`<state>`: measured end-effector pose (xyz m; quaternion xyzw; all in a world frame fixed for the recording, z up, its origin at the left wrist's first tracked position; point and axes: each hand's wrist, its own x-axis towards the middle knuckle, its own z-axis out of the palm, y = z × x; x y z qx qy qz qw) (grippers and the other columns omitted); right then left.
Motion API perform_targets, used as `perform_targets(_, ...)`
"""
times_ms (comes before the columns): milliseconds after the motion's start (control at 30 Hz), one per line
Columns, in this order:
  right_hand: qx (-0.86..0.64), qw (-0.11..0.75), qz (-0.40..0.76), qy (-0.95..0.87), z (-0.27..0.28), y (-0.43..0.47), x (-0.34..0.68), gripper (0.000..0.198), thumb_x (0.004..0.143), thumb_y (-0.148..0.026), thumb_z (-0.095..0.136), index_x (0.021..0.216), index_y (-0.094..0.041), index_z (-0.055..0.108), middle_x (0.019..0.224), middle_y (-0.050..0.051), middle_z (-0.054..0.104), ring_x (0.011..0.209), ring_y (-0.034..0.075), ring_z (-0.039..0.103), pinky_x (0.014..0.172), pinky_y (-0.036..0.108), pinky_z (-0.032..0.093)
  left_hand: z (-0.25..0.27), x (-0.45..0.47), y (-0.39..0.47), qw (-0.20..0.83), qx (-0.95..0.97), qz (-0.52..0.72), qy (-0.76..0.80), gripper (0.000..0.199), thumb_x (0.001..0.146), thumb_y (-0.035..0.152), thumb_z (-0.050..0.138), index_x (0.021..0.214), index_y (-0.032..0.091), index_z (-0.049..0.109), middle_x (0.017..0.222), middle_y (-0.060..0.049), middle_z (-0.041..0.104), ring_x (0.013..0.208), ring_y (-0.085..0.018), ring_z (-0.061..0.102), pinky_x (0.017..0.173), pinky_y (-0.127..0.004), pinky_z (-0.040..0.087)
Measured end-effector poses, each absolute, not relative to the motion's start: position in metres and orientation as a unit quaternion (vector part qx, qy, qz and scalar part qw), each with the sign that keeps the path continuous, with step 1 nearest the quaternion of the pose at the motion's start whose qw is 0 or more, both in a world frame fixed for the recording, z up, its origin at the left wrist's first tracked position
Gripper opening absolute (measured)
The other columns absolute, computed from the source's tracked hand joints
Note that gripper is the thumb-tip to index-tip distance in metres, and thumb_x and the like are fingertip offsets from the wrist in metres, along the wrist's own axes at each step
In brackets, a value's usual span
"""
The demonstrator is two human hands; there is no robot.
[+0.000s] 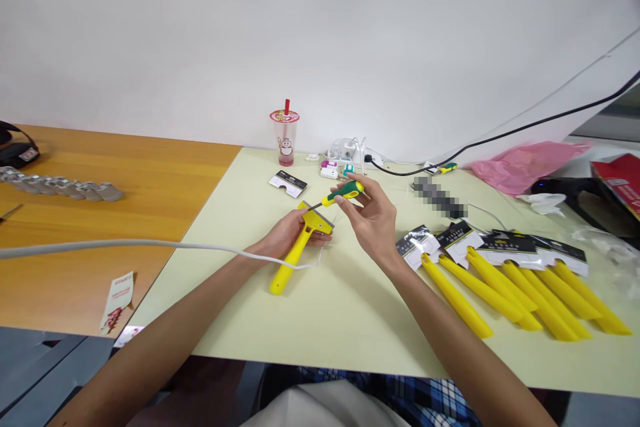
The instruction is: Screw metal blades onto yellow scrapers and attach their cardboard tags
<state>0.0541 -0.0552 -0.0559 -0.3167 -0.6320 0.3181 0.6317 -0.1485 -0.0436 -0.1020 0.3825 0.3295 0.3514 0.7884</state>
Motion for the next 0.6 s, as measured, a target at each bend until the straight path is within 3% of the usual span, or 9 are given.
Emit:
perform_targets(133,-0.325,0.629,0.319,-0.630,-0.0564,-0.0555,0.0537,0.040,0.100,-0.048,0.080,0.135,-0.033,0.070,0.121,0.006,0.075,0.113,0.027,0.080,0.085,0.041,0.073,-0.1020,-0.1482,-0.0437,0.789,0.381,0.352,0.330,0.062,0.111,0.059,0.044,0.115,0.007,0.078,0.123,-0.026,0.080,0.108,-0.033,0.081,0.110,-0.047,0.059)
perform_targets(333,-0.330,0.625,0.312,-0.635,-0.0571,-0.0552,0.0549,0.040,0.100,-0.049,0.078,0.137,-0.035,0.069,0.122,0.005,0.074,0.114,0.027,0.079,0.086,0.042,0.072,-0.1018,-0.1451,-0.0452,0.782,0.363,0.362,0.355,0.055,0.115,0.043,0.037,0.113,0.007,0.078,0.121,-0.025,0.081,0.104,-0.031,0.082,0.107,-0.045,0.060)
perform_targets(600,-0.327,0.644,0.308,-0.619,-0.0548,-0.0573,0.0578,0.045,0.095,-0.050,0.085,0.135,-0.034,0.070,0.119,0.005,0.077,0.115,0.029,0.080,0.097,0.048,0.070,-0.0942,-0.1433,-0.0474,0.773,0.357,0.361,0.381,0.058,0.115,0.040,0.032,0.110,0.005,0.078,0.119,-0.026,0.082,0.103,-0.031,0.083,0.105,-0.043,0.062)
